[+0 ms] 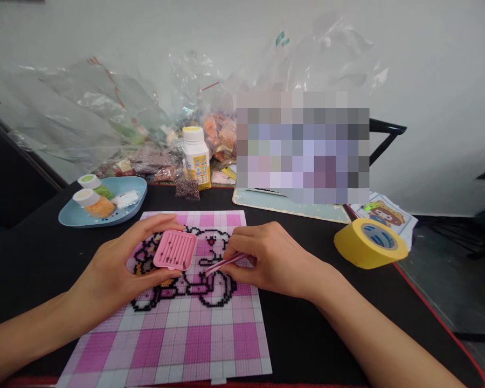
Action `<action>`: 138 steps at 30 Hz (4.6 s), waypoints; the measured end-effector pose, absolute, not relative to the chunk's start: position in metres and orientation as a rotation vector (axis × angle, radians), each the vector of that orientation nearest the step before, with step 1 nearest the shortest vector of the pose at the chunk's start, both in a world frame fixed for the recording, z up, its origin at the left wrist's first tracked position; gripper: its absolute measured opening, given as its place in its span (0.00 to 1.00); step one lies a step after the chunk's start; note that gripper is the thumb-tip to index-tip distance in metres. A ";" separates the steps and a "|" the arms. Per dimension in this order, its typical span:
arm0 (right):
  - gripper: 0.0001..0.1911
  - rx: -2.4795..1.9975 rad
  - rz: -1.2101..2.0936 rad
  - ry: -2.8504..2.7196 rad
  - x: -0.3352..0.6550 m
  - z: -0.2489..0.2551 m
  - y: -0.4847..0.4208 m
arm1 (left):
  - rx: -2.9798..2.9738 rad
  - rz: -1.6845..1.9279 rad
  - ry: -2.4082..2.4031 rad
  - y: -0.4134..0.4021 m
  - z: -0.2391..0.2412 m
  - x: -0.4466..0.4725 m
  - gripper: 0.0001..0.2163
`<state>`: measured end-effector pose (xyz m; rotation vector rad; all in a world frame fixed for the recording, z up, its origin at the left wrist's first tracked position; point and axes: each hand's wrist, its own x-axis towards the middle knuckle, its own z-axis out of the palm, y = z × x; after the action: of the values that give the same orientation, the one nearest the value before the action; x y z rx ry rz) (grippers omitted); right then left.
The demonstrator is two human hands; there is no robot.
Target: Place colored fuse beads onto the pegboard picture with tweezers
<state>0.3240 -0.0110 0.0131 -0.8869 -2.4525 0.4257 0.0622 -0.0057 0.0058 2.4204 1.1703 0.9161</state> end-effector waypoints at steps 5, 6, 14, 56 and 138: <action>0.06 -0.865 0.436 -2.440 0.324 0.012 -0.011 | 2.423 0.903 1.169 -0.007 0.005 0.061 0.29; 0.06 -0.859 0.434 -2.428 0.324 0.012 -0.011 | 2.425 0.900 1.164 -0.007 0.005 0.061 0.29; 0.04 -0.817 0.418 -2.308 0.317 0.008 -0.011 | 2.454 0.873 1.144 -0.007 0.004 0.061 0.29; 0.03 -0.808 0.384 -2.268 0.311 0.006 -0.014 | 2.437 0.811 1.116 -0.009 0.005 0.062 0.29; 0.06 -0.749 0.430 -2.323 0.306 -0.002 -0.013 | 2.434 0.807 1.067 -0.011 0.006 0.063 0.33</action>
<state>0.3064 -0.0129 -0.0018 -0.7492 -2.3227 0.4301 0.0628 -0.0107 0.0064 2.4340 1.0665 0.8067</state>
